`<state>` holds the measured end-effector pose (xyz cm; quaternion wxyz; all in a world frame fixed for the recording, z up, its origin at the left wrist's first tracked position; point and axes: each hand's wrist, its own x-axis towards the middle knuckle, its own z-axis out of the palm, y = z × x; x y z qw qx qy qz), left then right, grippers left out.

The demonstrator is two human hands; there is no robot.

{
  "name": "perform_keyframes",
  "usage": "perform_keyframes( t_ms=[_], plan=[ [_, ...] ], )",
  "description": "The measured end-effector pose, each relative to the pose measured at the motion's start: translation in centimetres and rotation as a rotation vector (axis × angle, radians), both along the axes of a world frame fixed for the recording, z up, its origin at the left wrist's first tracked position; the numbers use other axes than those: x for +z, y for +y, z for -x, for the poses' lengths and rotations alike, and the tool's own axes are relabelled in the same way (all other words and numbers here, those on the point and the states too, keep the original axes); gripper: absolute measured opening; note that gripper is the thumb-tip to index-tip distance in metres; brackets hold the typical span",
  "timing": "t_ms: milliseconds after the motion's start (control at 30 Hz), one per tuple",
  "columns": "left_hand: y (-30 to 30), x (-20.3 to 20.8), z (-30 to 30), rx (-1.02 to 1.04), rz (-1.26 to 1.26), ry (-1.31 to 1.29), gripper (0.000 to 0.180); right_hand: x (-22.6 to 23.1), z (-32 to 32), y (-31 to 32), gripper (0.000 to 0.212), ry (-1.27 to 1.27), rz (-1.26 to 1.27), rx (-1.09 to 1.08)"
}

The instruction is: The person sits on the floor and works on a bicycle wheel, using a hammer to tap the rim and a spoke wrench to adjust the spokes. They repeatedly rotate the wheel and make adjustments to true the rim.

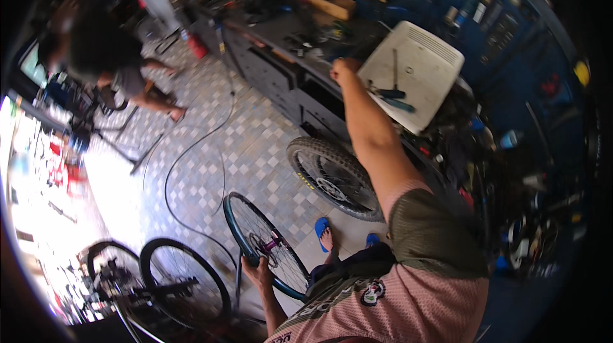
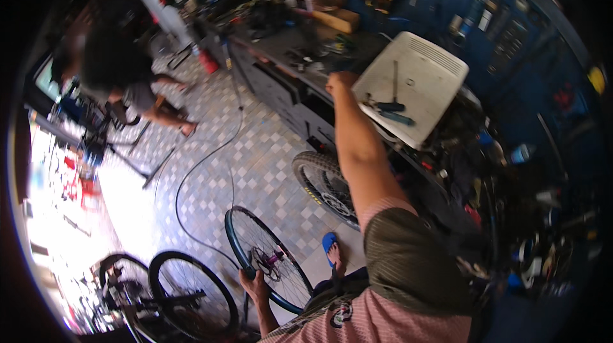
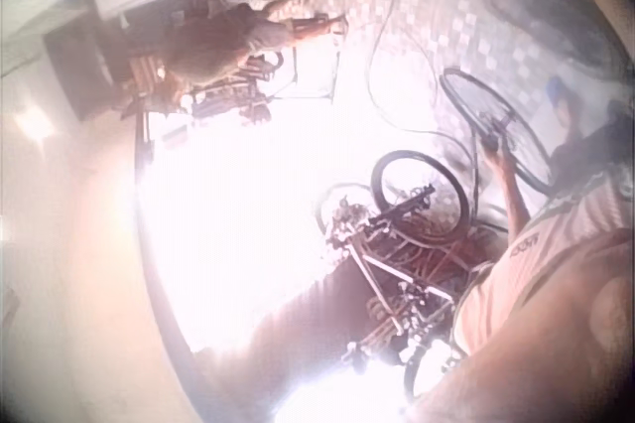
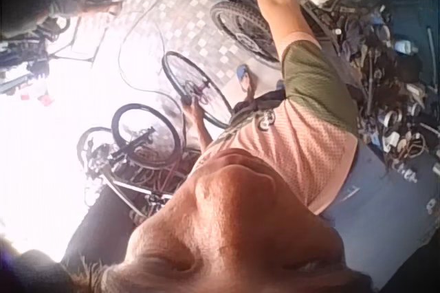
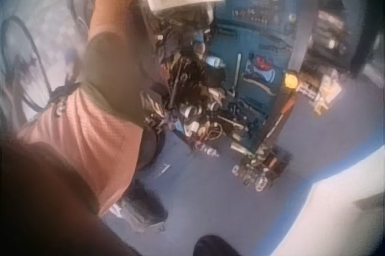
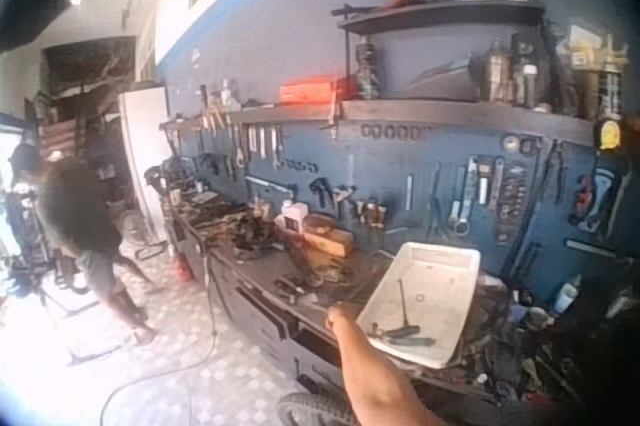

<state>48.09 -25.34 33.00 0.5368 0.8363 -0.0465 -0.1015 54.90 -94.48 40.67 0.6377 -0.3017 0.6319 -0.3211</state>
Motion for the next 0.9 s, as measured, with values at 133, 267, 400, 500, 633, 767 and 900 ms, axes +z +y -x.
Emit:
perform_keyframes(
  t_ms=[133, 267, 400, 500, 633, 767, 900],
  plan=[
    [0.3, -0.8, 0.6, -0.03, 0.006, 0.034, 0.041, -1.8, -1.6, 0.1, 0.006, 0.094, 0.221, -0.075],
    [0.5, -0.2, 0.5, -0.084, -0.092, 0.048, 0.046, -0.9, -1.2, 0.5, 0.014, -0.033, 0.101, -0.078],
    [2.1, -2.2, -1.2, -0.136, -0.101, 0.106, 0.058, 0.9, -1.2, 2.1, 0.008, -0.045, 0.084, -0.191],
    [1.3, -2.4, -1.4, -0.166, -0.182, 0.107, 0.07, 1.6, 0.1, 1.6, 0.011, -0.051, 0.099, -0.135],
    [0.3, -1.7, -0.4, -0.152, -0.236, 0.051, 0.082, 4.1, 0.6, 3.6, 0.018, 0.055, 0.153, 0.105],
    [0.3, -1.0, -0.7, -0.15, -0.213, 0.189, 0.081, 5.6, -0.4, 5.7, 0.018, 0.302, 0.27, 0.306],
    [0.1, -0.9, -0.3, -0.193, -0.111, 0.144, 0.062, 1.0, 1.6, 1.8, 0.018, 0.603, 0.388, 0.472]
  ],
)
